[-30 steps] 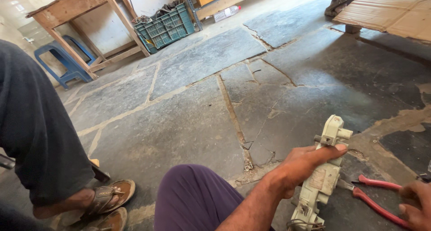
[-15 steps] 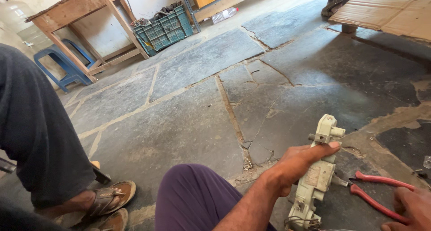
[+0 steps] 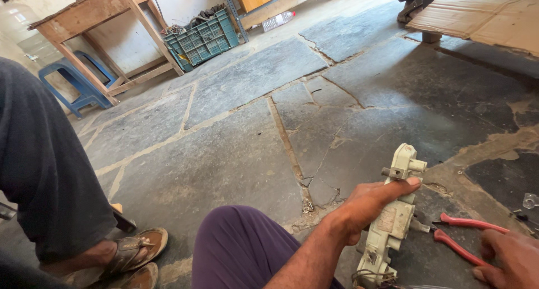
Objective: The person disassembles a vehicle instrument cluster using pliers and a screwdriver. They remove the odometer module, inspect its internal gears and wiring, and manipulate the components with their hands.
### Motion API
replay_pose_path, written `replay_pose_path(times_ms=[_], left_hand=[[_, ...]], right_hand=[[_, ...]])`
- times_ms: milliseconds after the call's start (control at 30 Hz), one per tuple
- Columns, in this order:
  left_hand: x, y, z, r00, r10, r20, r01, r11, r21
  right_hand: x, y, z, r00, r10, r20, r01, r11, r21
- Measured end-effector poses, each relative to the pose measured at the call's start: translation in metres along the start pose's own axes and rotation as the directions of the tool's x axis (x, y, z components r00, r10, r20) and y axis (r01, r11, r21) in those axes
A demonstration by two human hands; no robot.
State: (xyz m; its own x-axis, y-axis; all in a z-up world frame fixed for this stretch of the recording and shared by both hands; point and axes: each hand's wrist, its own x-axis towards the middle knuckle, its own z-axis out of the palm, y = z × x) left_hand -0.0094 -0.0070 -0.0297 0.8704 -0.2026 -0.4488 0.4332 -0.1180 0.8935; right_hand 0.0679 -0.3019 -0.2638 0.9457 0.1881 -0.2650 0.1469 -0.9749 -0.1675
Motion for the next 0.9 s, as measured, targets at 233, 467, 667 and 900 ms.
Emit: replay_pose_path(times_ms=[233, 467, 667, 900], left_hand=[[-0.001, 0.000, 0.002, 1.000, 0.002, -0.015, -0.002, 1.000, -0.003], [-0.003, -0.001, 0.002, 1.000, 0.007, -0.010, -0.008, 0.999, -0.034], [0.000, -0.003, 0.001, 1.000, 0.028, -0.007, -0.029, 0.998, -0.050], [0.002, -0.005, -0.001, 0.999, 0.039, -0.008, -0.040, 0.995, -0.094]], right_hand=[[-0.030, -0.038, -0.042, 0.999, -0.021, 0.039, 0.026, 0.991, -0.129], [-0.049, -0.044, -0.030, 0.830, -0.017, -0.558, -0.101, 0.979, -0.179], [-0.019, -0.016, 0.008, 0.904, 0.003, -0.427, -0.033, 0.997, -0.063], [-0.055, -0.038, -0.053, 0.984, 0.118, -0.136, -0.136, 0.982, -0.129]])
